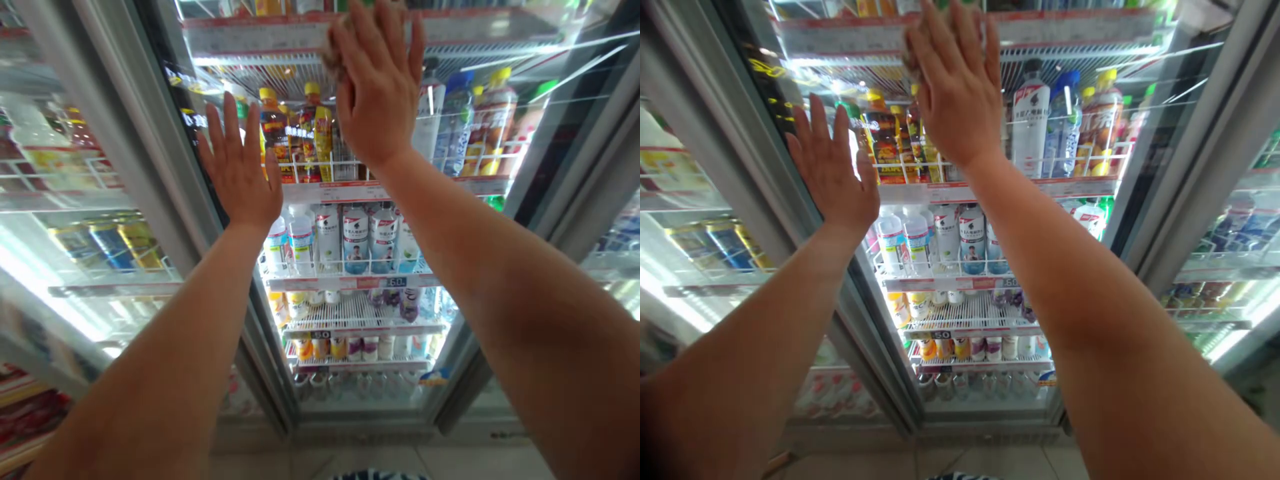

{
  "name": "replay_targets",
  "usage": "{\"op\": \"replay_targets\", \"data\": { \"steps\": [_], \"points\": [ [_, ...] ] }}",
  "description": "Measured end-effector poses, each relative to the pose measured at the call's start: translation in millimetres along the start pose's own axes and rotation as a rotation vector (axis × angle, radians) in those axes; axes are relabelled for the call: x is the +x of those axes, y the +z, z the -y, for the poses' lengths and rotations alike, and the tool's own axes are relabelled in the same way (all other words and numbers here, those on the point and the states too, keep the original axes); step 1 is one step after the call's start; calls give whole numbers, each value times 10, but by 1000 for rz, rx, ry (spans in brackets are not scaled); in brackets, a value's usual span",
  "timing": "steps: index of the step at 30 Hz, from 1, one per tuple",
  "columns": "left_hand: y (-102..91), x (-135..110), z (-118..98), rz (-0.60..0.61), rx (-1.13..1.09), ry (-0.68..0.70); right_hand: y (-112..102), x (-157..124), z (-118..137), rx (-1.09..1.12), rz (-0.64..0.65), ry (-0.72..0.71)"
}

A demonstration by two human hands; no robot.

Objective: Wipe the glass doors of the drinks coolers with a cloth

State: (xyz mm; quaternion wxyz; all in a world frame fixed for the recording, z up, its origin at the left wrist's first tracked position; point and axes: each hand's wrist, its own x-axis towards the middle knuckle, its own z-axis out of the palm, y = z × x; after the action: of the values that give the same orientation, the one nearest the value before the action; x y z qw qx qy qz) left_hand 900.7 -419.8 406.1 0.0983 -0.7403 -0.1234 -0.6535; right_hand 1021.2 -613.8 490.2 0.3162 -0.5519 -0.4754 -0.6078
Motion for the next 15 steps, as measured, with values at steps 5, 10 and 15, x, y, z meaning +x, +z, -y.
{"op": "replay_targets", "data": {
  "steps": [5,10,15],
  "points": [
    [-32,9,-11,39,-77,-31,27,-34,25,274,297,-289],
    [38,15,36,-11,25,3,18,-78,126,58,61,84],
    [8,14,22,13,-8,4,60,-179,172,36,189,-100]
  ]
}}
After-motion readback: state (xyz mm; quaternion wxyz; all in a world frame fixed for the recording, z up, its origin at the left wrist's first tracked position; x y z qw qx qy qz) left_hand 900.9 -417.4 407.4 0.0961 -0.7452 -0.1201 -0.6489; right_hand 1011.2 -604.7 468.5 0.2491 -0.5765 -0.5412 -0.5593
